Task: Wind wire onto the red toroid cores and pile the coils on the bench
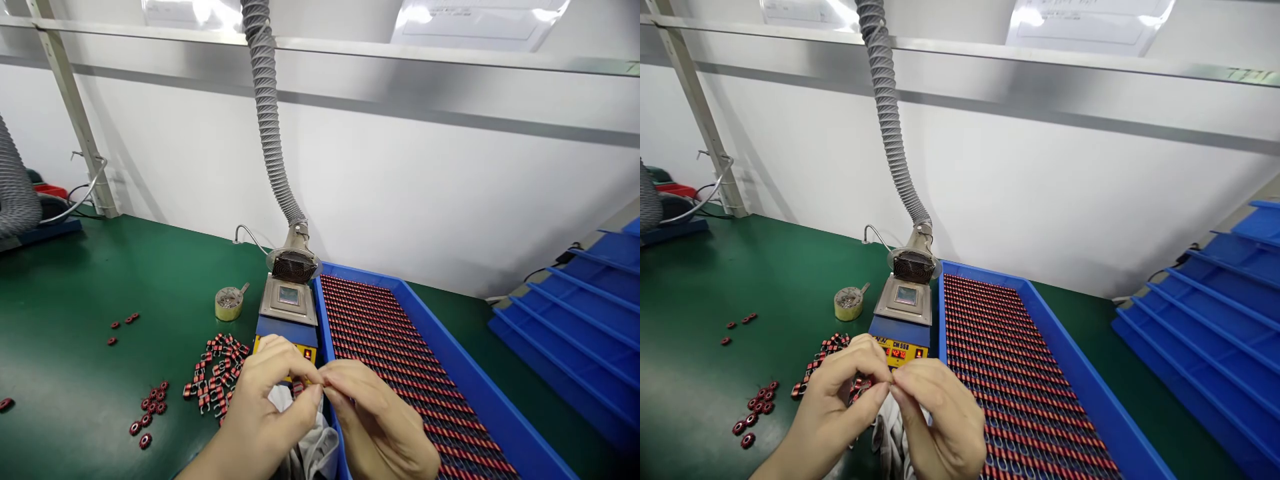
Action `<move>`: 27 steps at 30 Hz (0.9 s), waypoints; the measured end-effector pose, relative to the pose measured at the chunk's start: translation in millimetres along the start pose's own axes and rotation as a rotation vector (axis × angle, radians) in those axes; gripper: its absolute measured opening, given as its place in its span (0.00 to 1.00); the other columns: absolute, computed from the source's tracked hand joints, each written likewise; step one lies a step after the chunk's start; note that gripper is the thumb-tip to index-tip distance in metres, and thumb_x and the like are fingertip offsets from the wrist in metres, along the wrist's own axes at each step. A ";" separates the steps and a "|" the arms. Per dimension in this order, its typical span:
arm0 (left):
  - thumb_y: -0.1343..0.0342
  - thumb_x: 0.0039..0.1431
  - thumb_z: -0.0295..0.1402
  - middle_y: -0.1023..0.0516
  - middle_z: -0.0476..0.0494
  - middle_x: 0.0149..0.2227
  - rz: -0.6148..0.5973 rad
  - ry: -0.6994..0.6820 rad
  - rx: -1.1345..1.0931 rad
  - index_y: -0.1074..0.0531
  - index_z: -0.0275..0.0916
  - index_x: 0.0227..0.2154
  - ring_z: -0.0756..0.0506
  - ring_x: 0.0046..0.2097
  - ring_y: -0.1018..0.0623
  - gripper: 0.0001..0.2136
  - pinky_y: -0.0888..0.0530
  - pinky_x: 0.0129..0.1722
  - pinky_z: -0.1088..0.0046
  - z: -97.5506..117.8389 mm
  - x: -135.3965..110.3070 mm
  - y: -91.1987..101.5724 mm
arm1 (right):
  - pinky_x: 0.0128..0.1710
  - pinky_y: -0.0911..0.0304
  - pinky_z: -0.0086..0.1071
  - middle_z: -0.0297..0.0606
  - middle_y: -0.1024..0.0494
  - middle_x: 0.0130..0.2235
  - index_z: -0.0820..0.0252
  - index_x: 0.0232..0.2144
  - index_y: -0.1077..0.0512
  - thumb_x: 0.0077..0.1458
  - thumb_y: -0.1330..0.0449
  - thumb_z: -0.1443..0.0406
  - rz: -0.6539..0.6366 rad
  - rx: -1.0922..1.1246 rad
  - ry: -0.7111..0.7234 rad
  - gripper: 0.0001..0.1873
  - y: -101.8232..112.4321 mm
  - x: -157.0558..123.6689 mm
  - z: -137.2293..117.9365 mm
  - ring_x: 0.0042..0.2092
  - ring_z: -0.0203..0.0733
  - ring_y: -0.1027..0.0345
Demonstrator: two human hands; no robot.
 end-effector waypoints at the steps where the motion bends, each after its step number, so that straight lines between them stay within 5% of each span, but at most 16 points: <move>1: 0.46 0.56 0.23 0.26 0.51 0.24 -0.005 0.017 -0.019 0.28 0.39 0.25 0.50 0.29 0.28 0.07 0.32 0.31 0.73 -0.7 0.0 0.1 | 0.37 0.27 0.31 0.34 0.18 0.34 0.59 0.42 0.20 0.50 0.40 0.85 -0.014 0.009 -0.006 0.23 -0.2 -0.3 1.0 0.35 0.39 0.23; 6: 0.46 0.56 0.23 0.26 0.52 0.23 -0.023 0.000 -0.015 0.28 0.39 0.25 0.50 0.28 0.28 0.07 0.32 0.29 0.74 1.8 2.5 0.0 | 0.39 0.27 0.31 0.34 0.19 0.35 0.60 0.41 0.21 0.51 0.41 0.85 -0.053 0.003 0.008 0.22 1.1 0.3 2.0 0.37 0.39 0.24; 10: 0.47 0.57 0.20 0.27 0.54 0.22 0.031 -0.240 0.285 0.29 0.39 0.26 0.51 0.26 0.28 0.09 0.32 0.35 0.71 10.7 1.0 -1.0 | 0.40 0.30 0.31 0.36 0.21 0.33 0.60 0.38 0.24 0.54 0.44 0.83 -0.111 -0.138 0.051 0.17 2.0 1.9 -4.5 0.36 0.39 0.25; 13: 0.46 0.57 0.19 0.27 0.55 0.21 0.090 -0.452 0.593 0.27 0.39 0.29 0.50 0.27 0.25 0.09 0.35 0.45 0.64 16.2 -5.2 -2.9 | 0.30 0.35 0.29 0.33 0.27 0.28 0.58 0.31 0.29 0.63 0.45 0.73 -0.149 -0.015 -0.275 0.10 0.5 -0.4 0.2 0.29 0.37 0.32; 15: 0.45 0.57 0.20 0.27 0.55 0.20 0.111 -0.519 0.682 0.26 0.38 0.31 0.49 0.28 0.24 0.07 0.37 0.48 0.62 17.7 -8.4 -3.7 | 0.23 0.41 0.28 0.30 0.34 0.22 0.57 0.25 0.32 0.66 0.46 0.64 -0.146 0.290 -0.607 0.15 -2.6 -5.8 7.4 0.23 0.35 0.39; 17: 0.45 0.58 0.20 0.27 0.55 0.21 0.132 -0.497 0.645 0.26 0.38 0.30 0.50 0.28 0.24 0.07 0.37 0.49 0.62 18.0 -8.2 -2.6 | 0.19 0.43 0.27 0.27 0.38 0.17 0.57 0.21 0.34 0.67 0.46 0.58 -0.125 0.599 -0.777 0.21 -5.5 -9.0 10.7 0.19 0.34 0.42; 19: 0.46 0.58 0.20 0.28 0.55 0.21 0.126 -0.405 0.515 0.28 0.39 0.27 0.51 0.27 0.26 0.08 0.35 0.45 0.65 17.3 -4.6 -0.3 | 0.22 0.38 0.27 0.30 0.33 0.17 0.58 0.22 0.30 0.66 0.44 0.58 -0.089 0.641 -0.692 0.21 -2.8 -6.2 10.8 0.20 0.36 0.36; 22: 0.47 0.58 0.20 0.27 0.55 0.23 0.034 -0.239 0.292 0.30 0.40 0.27 0.52 0.27 0.28 0.09 0.33 0.36 0.71 14.8 2.2 1.6 | 0.35 0.29 0.30 0.36 0.18 0.30 0.55 0.36 0.20 0.61 0.37 0.68 -0.070 0.336 -0.405 0.05 4.1 -0.6 7.6 0.33 0.40 0.24; 27: 0.47 0.57 0.20 0.27 0.54 0.24 -0.014 -0.185 0.222 0.31 0.40 0.27 0.50 0.28 0.28 0.08 0.33 0.34 0.71 11.3 2.5 -0.3 | 0.41 0.28 0.33 0.36 0.17 0.36 0.55 0.43 0.22 0.53 0.40 0.82 -0.069 0.011 -0.054 0.22 3.2 -2.2 0.4 0.39 0.43 0.22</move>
Point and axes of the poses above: each hand's wrist, its own x-axis towards the middle knuckle, its own y-axis out of the back of the hand, z = x × y, the point moved 3 cm from there along x, towards the middle knuckle
